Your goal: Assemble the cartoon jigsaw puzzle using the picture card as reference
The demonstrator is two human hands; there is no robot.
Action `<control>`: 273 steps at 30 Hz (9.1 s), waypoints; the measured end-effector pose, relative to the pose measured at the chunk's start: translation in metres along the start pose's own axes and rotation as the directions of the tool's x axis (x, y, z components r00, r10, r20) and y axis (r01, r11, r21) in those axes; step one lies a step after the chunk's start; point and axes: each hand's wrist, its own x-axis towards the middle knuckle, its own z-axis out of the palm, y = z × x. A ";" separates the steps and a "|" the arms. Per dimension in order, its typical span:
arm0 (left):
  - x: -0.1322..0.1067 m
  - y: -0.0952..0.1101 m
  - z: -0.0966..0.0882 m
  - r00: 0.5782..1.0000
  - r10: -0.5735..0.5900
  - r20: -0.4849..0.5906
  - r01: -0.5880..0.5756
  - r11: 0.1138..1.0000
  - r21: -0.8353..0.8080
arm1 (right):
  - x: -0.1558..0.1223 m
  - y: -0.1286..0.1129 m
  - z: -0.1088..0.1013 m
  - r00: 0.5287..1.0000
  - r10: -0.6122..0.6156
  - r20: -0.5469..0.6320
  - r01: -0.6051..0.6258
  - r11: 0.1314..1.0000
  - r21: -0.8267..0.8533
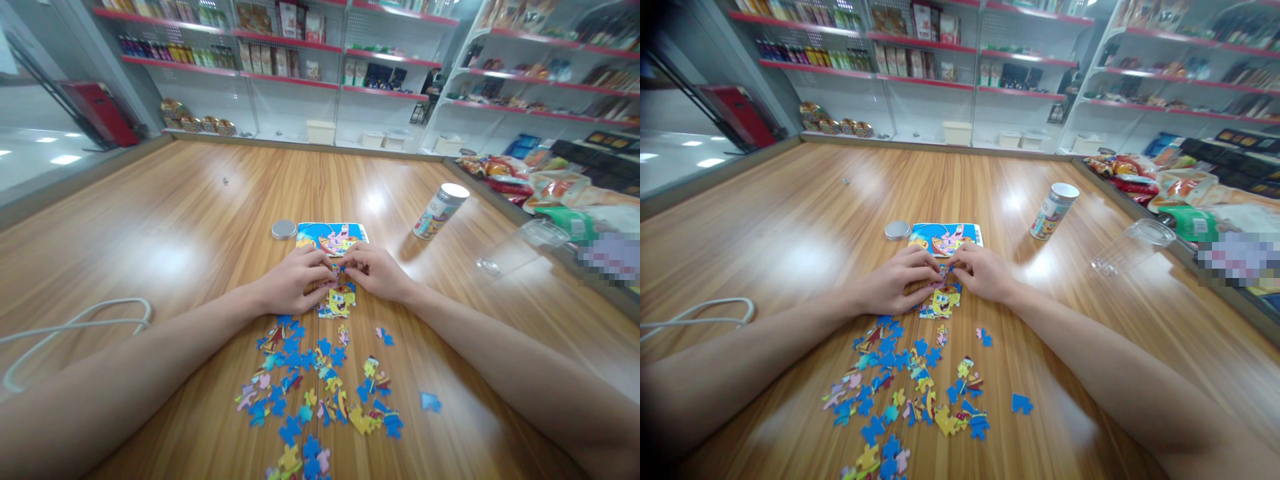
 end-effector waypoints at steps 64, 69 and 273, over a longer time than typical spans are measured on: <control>-0.003 0.005 -0.006 0.992 0.124 0.030 -0.127 0.972 0.196 | -0.003 -0.029 0.002 0.961 -0.269 0.066 0.271 0.962 -0.027; -0.001 0.007 -0.006 0.992 0.125 0.025 -0.128 0.975 0.184 | -0.005 -0.031 0.001 0.967 -0.251 0.047 0.255 0.963 -0.092; -0.003 0.000 -0.001 0.993 -0.086 -0.077 0.092 0.992 0.081 | -0.011 -0.020 -0.012 0.991 0.111 -0.080 -0.127 0.967 -0.222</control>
